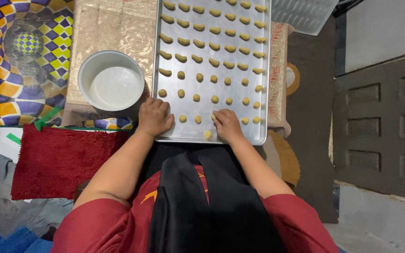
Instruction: Rolling small pieces of dough into balls and arranging them on a baking tray
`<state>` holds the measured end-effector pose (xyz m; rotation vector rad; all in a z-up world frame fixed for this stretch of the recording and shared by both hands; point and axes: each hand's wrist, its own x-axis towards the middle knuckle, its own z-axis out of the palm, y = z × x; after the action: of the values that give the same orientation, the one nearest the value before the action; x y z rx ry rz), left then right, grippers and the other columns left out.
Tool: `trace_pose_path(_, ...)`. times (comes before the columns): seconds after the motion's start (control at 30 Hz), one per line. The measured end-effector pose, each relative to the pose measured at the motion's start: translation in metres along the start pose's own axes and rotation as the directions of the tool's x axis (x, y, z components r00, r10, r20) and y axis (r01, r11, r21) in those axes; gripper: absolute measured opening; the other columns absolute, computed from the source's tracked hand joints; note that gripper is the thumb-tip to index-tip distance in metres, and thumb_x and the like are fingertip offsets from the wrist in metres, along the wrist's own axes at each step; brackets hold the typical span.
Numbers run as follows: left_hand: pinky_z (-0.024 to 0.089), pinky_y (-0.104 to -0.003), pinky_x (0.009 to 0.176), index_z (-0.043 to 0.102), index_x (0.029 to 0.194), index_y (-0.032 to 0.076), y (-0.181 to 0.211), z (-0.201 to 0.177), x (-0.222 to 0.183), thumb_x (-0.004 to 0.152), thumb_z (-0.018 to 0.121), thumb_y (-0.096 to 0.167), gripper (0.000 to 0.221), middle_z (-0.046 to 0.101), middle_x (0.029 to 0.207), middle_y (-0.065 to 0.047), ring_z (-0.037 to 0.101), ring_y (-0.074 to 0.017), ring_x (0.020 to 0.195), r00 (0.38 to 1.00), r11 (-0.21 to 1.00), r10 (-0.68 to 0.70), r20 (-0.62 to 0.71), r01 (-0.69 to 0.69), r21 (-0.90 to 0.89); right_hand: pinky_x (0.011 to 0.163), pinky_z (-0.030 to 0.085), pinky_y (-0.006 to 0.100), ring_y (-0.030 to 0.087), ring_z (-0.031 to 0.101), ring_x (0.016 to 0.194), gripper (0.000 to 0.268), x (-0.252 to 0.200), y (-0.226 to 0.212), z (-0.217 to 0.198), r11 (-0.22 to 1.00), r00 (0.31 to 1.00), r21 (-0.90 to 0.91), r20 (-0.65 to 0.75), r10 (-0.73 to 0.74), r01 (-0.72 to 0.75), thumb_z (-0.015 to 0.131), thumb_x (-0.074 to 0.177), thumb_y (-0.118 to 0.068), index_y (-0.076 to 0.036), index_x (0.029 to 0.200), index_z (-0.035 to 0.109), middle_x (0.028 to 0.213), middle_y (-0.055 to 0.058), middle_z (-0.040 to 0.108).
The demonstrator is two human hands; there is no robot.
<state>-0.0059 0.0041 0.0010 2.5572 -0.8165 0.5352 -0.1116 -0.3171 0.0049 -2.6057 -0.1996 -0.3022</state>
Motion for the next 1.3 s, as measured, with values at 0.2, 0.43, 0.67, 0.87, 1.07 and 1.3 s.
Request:
trace_pose_path(0.2,0.053,-0.036,0.074,0.071,0.093,0.025,-0.001,-0.001,-0.001,0.07,0.072,0.051,0.035,0.066,0.085,0.002,0.064,-0.0237,0.092,1.0,1.0,-0.02,0.013,0.02,-0.008,0.085,0.054,0.045,0.033,0.067,0.091,0.034,-0.011,0.003,0.009,0.993,0.996,-0.121,0.087,0.023,-0.013,0.081,0.082,-0.025,-0.015,0.113,0.075,0.087,0.009,0.068)
trace_pose_path(0.43,0.053,-0.034,0.071,0.073,0.091,0.023,0.003,-0.01,0.005,0.069,0.075,0.047,0.033,0.067,0.083,0.001,0.065,-0.0237,0.088,1.0,0.999,-0.023,0.008,0.023,-0.024,0.084,0.052,0.046,0.031,0.064,0.104,0.045,-0.006,-0.018,-0.017,0.981,0.988,-0.178,0.121,0.098,-0.076,0.082,0.079,-0.039,-0.018,0.118,0.074,0.098,0.005,0.068)
trace_pose_path(0.67,0.054,-0.034,0.072,0.074,0.092,0.023,0.001,-0.01,0.007,0.07,0.075,0.049,0.034,0.068,0.083,0.001,0.066,-0.0229,0.088,1.0,1.0,-0.027,-0.002,0.027,-0.014,0.086,0.044,0.046,0.028,0.061,0.113,0.042,0.016,-0.05,-0.009,0.987,0.996,-0.161,0.093,0.0,0.015,0.074,0.084,-0.04,-0.025,0.123,0.072,0.104,0.0,0.072)
trace_pose_path(0.87,0.054,-0.034,0.071,0.075,0.091,0.022,0.0,-0.004,0.004,0.076,0.071,0.048,0.031,0.068,0.083,0.001,0.065,-0.0229,0.088,0.999,0.999,-0.036,-0.002,0.036,-0.018,0.084,0.041,0.045,0.025,0.06,0.113,0.026,0.027,-0.061,0.019,0.975,0.987,-0.201,0.148,-0.062,0.091,0.078,0.077,-0.036,-0.03,0.102,0.074,0.097,-0.005,0.071)
trace_pose_path(1.07,0.054,-0.033,0.07,0.075,0.091,0.023,-0.002,-0.003,0.005,0.078,0.071,0.046,0.027,0.068,0.082,0.002,0.066,-0.0223,0.087,0.999,0.999,-0.037,-0.003,0.037,-0.022,0.08,0.041,0.045,0.023,0.061,0.107,0.024,0.026,-0.059,0.031,0.958,0.998,-0.278,0.043,-0.053,0.063,0.078,0.079,-0.04,-0.03,0.1,0.075,0.09,-0.006,0.069)
trace_pose_path(1.3,0.055,-0.033,0.069,0.074,0.089,0.023,0.001,-0.011,0.008,0.074,0.073,0.047,0.029,0.067,0.08,0.001,0.066,-0.0233,0.085,0.998,0.997,-0.034,-0.043,0.031,-0.071,0.086,0.043,0.045,0.023,0.061,0.112,0.027,0.011,-0.032,-0.015,0.959,0.989,-0.247,0.019,0.147,-0.138,0.072,0.09,-0.04,-0.028,0.114,0.076,0.102,-0.004,0.072)
